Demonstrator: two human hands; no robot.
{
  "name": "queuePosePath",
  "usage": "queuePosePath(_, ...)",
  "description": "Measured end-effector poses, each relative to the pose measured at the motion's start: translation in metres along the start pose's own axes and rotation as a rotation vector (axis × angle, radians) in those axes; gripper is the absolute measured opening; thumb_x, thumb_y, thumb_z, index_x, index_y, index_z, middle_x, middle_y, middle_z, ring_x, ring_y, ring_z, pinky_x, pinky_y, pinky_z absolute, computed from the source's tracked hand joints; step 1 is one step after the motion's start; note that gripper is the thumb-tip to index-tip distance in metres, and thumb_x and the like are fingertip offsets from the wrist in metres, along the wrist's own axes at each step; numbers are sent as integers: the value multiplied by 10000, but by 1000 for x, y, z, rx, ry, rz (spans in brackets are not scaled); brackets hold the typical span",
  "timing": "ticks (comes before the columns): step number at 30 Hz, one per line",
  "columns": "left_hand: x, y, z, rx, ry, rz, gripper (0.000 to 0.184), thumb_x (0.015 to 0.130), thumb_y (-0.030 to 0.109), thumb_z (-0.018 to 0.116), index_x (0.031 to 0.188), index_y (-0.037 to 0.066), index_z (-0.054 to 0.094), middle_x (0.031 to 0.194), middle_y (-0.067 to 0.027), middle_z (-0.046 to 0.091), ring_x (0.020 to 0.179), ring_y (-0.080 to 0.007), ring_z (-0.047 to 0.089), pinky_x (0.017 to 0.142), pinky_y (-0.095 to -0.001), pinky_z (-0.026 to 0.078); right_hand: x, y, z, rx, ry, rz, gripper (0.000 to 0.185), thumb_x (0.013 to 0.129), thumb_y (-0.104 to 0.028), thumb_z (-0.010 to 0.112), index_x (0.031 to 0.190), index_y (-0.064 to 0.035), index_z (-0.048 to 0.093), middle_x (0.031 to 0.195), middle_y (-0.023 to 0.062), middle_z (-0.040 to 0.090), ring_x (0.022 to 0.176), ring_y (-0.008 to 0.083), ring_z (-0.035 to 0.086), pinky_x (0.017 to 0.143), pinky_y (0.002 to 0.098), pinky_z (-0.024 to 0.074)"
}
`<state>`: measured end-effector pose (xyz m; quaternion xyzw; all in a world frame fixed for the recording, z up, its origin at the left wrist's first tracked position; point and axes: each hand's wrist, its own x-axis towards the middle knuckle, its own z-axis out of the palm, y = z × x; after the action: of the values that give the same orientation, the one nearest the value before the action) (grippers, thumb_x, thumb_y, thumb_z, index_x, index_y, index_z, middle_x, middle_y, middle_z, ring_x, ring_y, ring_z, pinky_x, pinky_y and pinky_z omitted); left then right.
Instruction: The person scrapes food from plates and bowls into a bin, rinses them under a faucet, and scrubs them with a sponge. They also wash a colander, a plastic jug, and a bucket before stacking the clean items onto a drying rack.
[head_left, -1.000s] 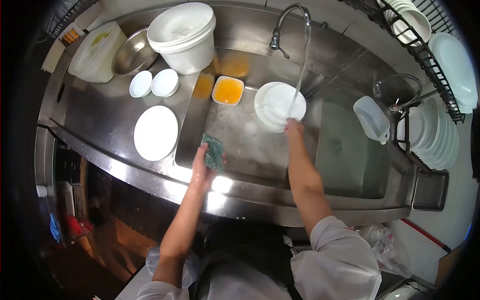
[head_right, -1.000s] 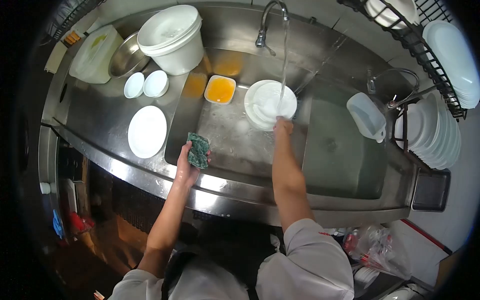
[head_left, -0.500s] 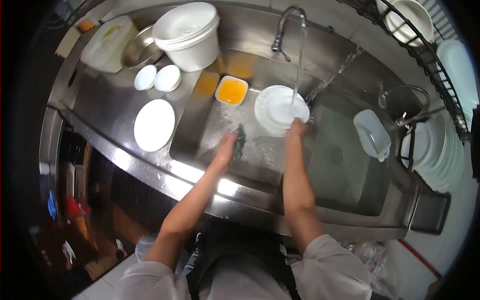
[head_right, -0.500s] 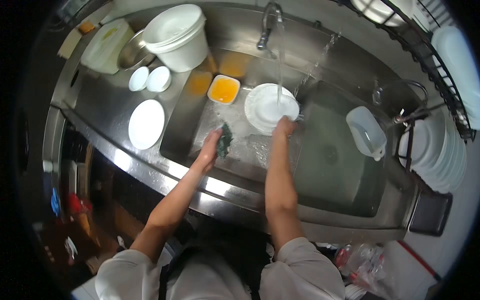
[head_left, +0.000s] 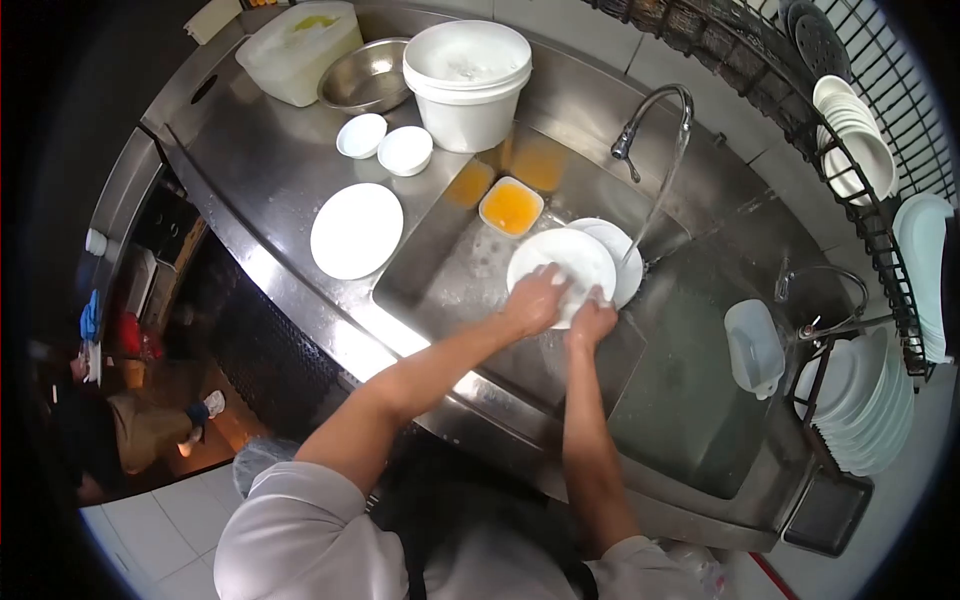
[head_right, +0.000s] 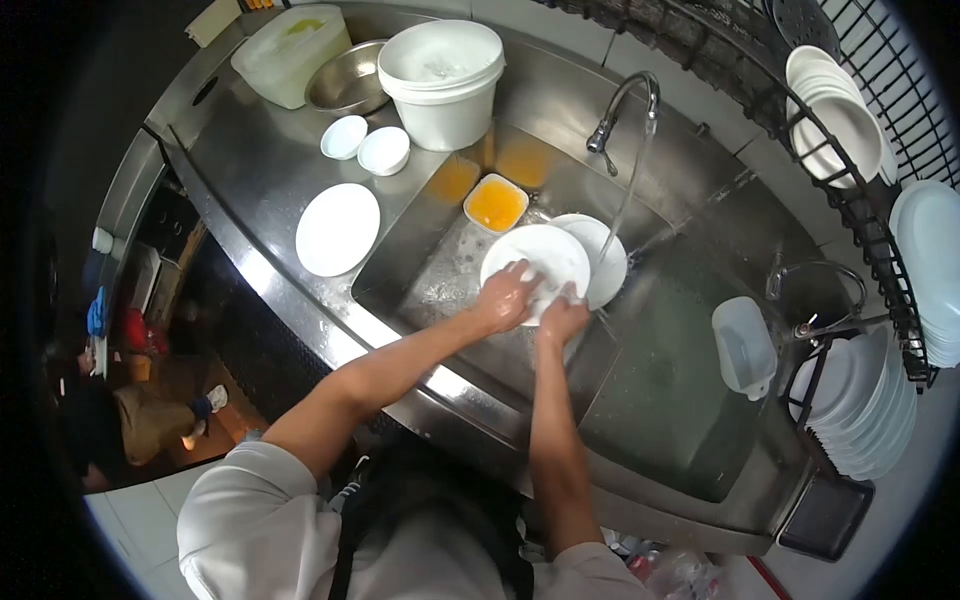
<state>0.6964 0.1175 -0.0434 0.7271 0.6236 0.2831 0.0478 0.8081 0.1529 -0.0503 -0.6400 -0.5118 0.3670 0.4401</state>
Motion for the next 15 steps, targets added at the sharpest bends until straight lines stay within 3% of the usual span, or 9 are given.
queuePosePath(2,6,-18,-28,237,-51,-105,496,818,390,567,1155,27,569,1142,-210,501,1087,-377,486,901,-474,405,7,0,-23,-106,-210,79,357,850,-174,592,996,148,550,937,241,641,808,318,635,756,368,473)
queuePosePath(3,24,-22,-54,188,-29,-335,495,829,367,585,1181,22,546,1167,-200,502,1101,-361,487,908,-470,408,13,21,-20,63,-264,-163,373,864,-172,584,1044,150,526,971,215,637,810,283,632,745,344,486)
queuePosePath(4,32,-27,-68,132,-9,-572,498,839,344,604,1207,18,524,1193,-190,503,1114,-346,489,915,-466,412,10,6,-19,205,-217,-22,357,870,-165,574,1045,144,531,970,209,637,835,270,628,758,339,486)
queuePosePath(6,19,-48,-48,-955,-53,-1031,531,815,279,652,1235,-1,487,1209,-163,516,1106,-308,506,905,-447,428,-5,-47,-12,486,-108,270,326,883,-150,554,1049,131,541,966,196,637,887,246,619,783,328,486)
queuePosePath(7,17,-65,-30,-1519,-60,-1193,556,803,246,676,1249,-10,468,1217,-149,522,1102,-288,515,900,-438,436,-7,-33,14,592,18,161,319,895,-126,535,1116,103,519,1019,182,615,938,241,607,810,349,497)
queuePosePath(8,-1,-59,17,-1593,440,-1124,544,771,123,696,1235,-44,466,1143,-139,579,993,-253,592,837,-403,498,-19,-34,30,698,-11,267,344,888,-123,544,1145,101,494,1054,185,597,953,247,602,817,361,499)
queuePosePath(10,-26,-71,23,-1386,551,-1214,449,788,82,651,1184,-68,504,1016,-150,633,858,-264,647,759,-370,542,-43,-34,51,901,-60,486,408,876,-118,563,1203,97,445,1122,193,561,982,260,593,830,384,504)
queuePosePath(13,-42,-92,-126,-1385,60,-946,330,816,60,592,1096,-108,543,936,-159,653,815,-273,662,712,-373,561,-29,-19,57,854,-497,508,558,845,-135,608,1274,100,341,1199,220,489,1009,282,579,764,406,534)
queuePosePath(15,-60,-107,-88,-1504,502,-1175,331,834,84,572,1107,-98,528,987,-161,628,878,-265,637,751,-403,543,-43,-57,81,616,-343,495,566,841,-160,615,1256,118,350,1119,239,526,924,284,603,706,423,545)
